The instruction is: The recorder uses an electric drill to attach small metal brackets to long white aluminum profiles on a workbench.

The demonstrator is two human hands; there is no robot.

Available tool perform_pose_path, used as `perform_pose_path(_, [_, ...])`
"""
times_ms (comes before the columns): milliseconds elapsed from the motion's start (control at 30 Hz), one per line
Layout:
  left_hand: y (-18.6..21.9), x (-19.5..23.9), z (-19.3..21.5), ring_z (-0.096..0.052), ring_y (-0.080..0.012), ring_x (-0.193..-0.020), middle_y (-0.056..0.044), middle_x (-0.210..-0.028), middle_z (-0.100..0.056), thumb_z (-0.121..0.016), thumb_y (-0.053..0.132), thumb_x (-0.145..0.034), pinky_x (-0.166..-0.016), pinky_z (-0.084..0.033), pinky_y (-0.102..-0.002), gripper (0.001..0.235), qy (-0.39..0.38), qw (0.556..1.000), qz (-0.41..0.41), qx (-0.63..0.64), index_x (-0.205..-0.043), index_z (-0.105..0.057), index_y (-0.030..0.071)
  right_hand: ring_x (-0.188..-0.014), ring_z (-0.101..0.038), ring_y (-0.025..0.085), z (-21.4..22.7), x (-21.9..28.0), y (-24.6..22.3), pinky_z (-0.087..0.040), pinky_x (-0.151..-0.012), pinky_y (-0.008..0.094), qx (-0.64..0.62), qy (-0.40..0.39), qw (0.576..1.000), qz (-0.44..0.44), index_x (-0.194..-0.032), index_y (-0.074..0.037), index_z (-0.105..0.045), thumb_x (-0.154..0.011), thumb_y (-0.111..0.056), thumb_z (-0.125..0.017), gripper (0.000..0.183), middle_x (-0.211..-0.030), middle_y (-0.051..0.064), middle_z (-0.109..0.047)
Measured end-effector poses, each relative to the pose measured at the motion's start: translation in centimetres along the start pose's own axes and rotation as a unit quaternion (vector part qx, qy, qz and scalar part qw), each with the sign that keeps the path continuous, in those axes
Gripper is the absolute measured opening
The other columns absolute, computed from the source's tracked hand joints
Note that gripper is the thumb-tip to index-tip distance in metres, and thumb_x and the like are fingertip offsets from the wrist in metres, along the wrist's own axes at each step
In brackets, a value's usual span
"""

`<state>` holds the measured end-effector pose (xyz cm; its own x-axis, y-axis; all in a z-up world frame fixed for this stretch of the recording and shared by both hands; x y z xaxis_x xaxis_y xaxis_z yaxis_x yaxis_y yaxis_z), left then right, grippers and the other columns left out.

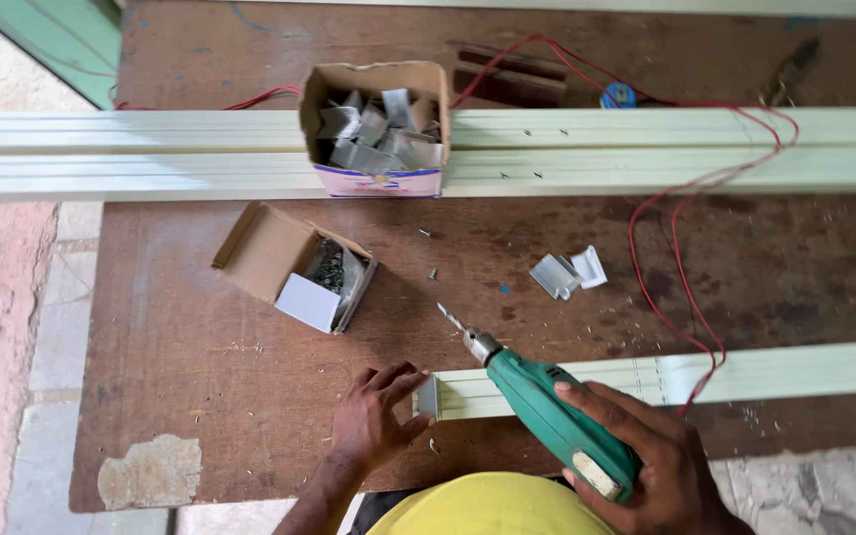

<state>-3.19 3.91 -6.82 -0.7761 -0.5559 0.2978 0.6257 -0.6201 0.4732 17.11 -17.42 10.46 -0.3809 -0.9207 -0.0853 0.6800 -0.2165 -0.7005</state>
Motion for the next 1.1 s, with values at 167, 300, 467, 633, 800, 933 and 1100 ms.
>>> perform_pose_path(167, [-0.3, 0.6, 1.3, -0.056, -0.025, -0.124, 0.006, -0.142, -0.059, -0.083, 0.051, -0.075, -0.099, -0.054, -0.044, 0.065, 0.012, 1.0, -0.011, 0.015, -0.135, -0.064, 0.035, -0.11, -0.073, 0.024, -0.2, -2.6, -2.6, -0.058, -0.092, 0.034, -0.055, -0.152, 0.985, -0.063, -0.146, -0.023, -0.064, -0.062, -0.01, -0.086, 0.088, -0.131, 0.008, -0.073])
perform_pose_path(300, [-1.4, 0.6, 0.8, -0.058, -0.0241, -0.124, 0.009, -0.142, -0.061, -0.082, 0.049, -0.076, -0.101, -0.054, -0.044, 0.063, 0.013, 0.998, -0.003, 0.056, -0.135, -0.065, 0.036, -0.1, -0.078, 0.013, -2.4, -4.3, -3.6, -0.062, -0.096, 0.026, 0.183, -0.377, 0.855, -0.306, -0.147, -0.048, -0.057, -0.072, -0.02, -0.084, 0.084, -0.115, -0.004, -0.082])
perform_pose_path(467, [-2.6, 0.0, -1.2, -0.053, -0.0313, -0.124, 0.003, -0.152, -0.051, -0.082, 0.052, -0.079, -0.097, -0.054, -0.046, 0.07, -0.064, 0.997, -0.013, 0.048, -0.142, -0.058, 0.036, -0.107, -0.081, 0.021, -5.3, -5.9, -4.5, -0.061, -0.098, 0.035, 0.234, -0.367, 0.885, -0.166, -0.145, -0.049, -0.062, -0.067, -0.031, -0.089, 0.084, -0.133, -0.002, -0.077])
perform_pose_path(633, [-2.9, 0.3, -0.6, -0.054, -0.029, -0.125, 0.003, -0.15, -0.053, -0.081, 0.056, -0.078, -0.105, -0.049, -0.049, 0.069, -0.051, 0.997, -0.027, 0.061, -0.141, -0.059, 0.038, -0.112, -0.079, 0.021, -6.0, -7.2, -4.5, -0.059, -0.102, 0.036, 0.296, -0.403, 0.842, -0.203, -0.145, -0.052, -0.057, -0.064, -0.033, -0.09, 0.089, -0.136, -0.002, -0.073])
perform_pose_path(800, [-3.1, 0.4, -0.5, -0.05, -0.0326, -0.128, 0.0, -0.151, -0.048, -0.078, 0.059, -0.082, -0.104, -0.047, -0.052, 0.069, -0.083, 0.994, -0.036, 0.057, -0.143, -0.055, 0.039, -0.114, -0.078, 0.024, -6.7, -8.0, -4.8, -0.058, -0.104, 0.04, 0.293, -0.405, 0.849, -0.171, -0.147, -0.049, -0.058, -0.059, -0.029, -0.092, 0.097, -0.138, 0.0, -0.073])
perform_pose_path(933, [-3.2, 0.5, -0.3, -0.053, -0.0294, -0.125, 0.0, -0.148, -0.053, -0.077, 0.056, -0.084, -0.102, -0.049, -0.048, 0.066, -0.076, 0.995, -0.043, 0.054, -0.144, -0.056, 0.036, -0.115, -0.077, 0.024, -7.1, -8.5, -4.4, -0.057, -0.106, 0.042, 0.326, -0.418, 0.825, -0.196, -0.146, -0.05, -0.057, -0.059, -0.03, -0.094, 0.097, -0.14, -0.002, -0.071])
perform_pose_path(1100, [-3.3, 0.8, 0.2, -0.051, -0.0276, -0.126, -0.001, -0.146, -0.053, -0.077, 0.053, -0.084, -0.101, -0.048, -0.047, 0.063, -0.077, 0.994, -0.041, 0.065, -0.142, -0.058, 0.035, -0.112, -0.076, 0.026, -8.5, -11.6, -7.8, -0.058, -0.101, 0.045, 0.323, -0.461, 0.813, -0.148, -0.15, -0.046, -0.053, -0.057, -0.032, -0.093, 0.102, -0.138, 0.0, -0.071])
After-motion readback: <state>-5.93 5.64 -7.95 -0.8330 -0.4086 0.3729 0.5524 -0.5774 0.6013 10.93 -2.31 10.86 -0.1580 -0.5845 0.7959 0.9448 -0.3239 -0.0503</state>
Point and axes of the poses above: each hand's wrist, its own x-axis away from the middle knuckle, its own z-axis out of the back of the hand, y = z × x, the point moved 5 cm from there along -x, towards the middle knuckle
